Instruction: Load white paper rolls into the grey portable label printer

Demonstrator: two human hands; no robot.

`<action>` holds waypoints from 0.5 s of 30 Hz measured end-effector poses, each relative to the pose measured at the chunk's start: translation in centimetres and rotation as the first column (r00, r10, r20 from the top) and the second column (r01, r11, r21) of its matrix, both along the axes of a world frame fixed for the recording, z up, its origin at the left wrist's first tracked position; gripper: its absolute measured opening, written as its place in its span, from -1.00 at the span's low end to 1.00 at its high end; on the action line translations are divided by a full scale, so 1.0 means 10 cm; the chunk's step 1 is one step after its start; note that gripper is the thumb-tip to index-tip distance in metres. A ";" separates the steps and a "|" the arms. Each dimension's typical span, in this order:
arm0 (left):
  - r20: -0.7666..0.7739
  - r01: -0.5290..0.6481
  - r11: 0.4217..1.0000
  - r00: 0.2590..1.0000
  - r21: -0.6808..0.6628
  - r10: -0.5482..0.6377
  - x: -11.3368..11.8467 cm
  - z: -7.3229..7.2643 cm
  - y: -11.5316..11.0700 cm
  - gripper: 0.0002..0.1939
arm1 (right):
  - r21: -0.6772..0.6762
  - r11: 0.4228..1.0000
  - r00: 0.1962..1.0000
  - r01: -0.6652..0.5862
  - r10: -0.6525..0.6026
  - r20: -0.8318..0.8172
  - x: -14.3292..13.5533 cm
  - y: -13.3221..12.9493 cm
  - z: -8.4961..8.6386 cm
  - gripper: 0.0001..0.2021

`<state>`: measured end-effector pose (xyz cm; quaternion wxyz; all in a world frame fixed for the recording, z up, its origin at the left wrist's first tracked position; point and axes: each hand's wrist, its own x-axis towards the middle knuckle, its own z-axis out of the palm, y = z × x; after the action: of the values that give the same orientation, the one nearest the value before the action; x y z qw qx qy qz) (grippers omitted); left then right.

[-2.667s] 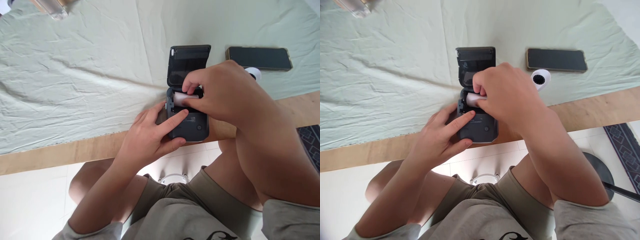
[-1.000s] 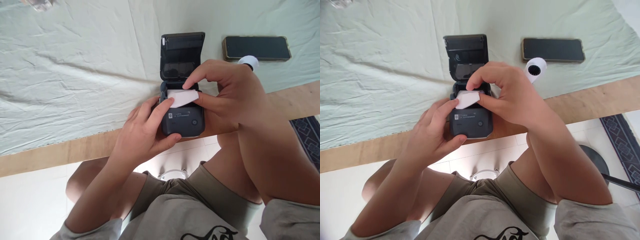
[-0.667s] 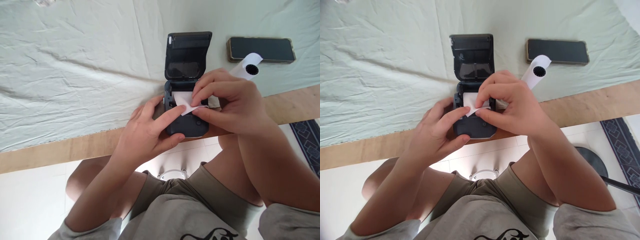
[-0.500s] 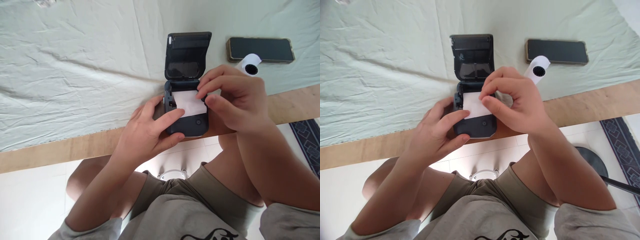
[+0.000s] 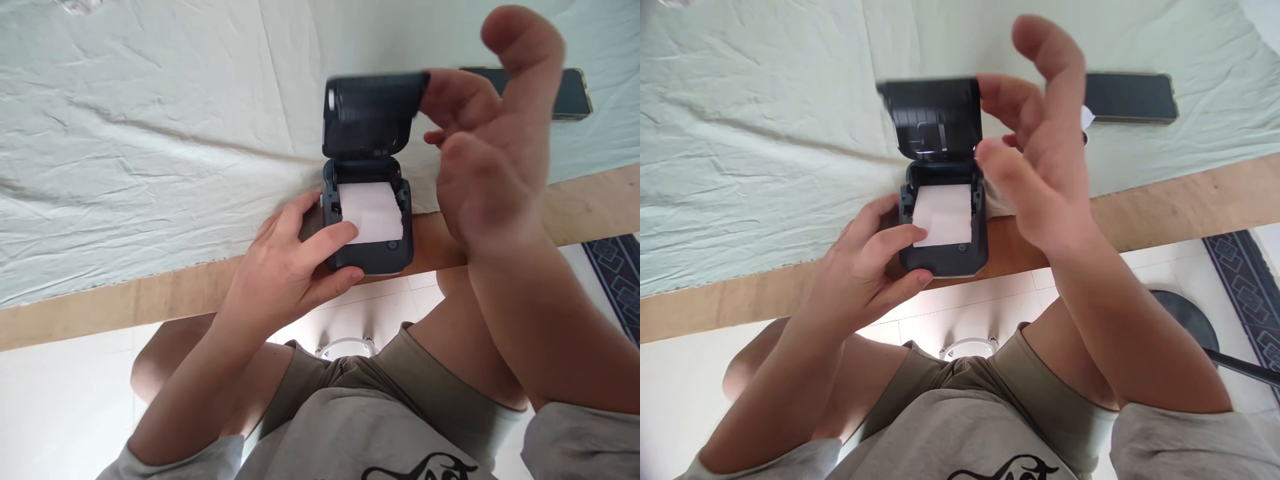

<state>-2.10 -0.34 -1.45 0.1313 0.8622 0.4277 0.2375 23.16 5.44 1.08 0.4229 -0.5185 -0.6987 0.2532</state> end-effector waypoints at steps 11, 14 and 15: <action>0.042 -0.023 1.000 0.999 0.010 0.023 0.00 -0.06 0.00 -0.22 | -0.227 0.961 0.987 -0.159 0.160 -0.011 0.00 -0.04 -0.13 -0.53; -0.001 -0.038 0.999 0.999 -0.006 0.037 -0.01 -0.05 0.01 -0.19 | -0.265 0.943 0.980 -0.201 0.196 -0.044 0.03 -0.01 -0.12 -0.55; -0.004 -0.043 0.999 0.999 -0.004 0.043 -0.01 -0.04 0.01 -0.20 | -0.276 0.934 0.974 -0.226 0.219 -0.057 0.04 0.00 -0.11 -0.54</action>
<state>-2.15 -0.29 -1.88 0.1269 0.8530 0.4470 0.2377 23.60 5.41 0.00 0.3224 -0.4878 -0.7044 0.4024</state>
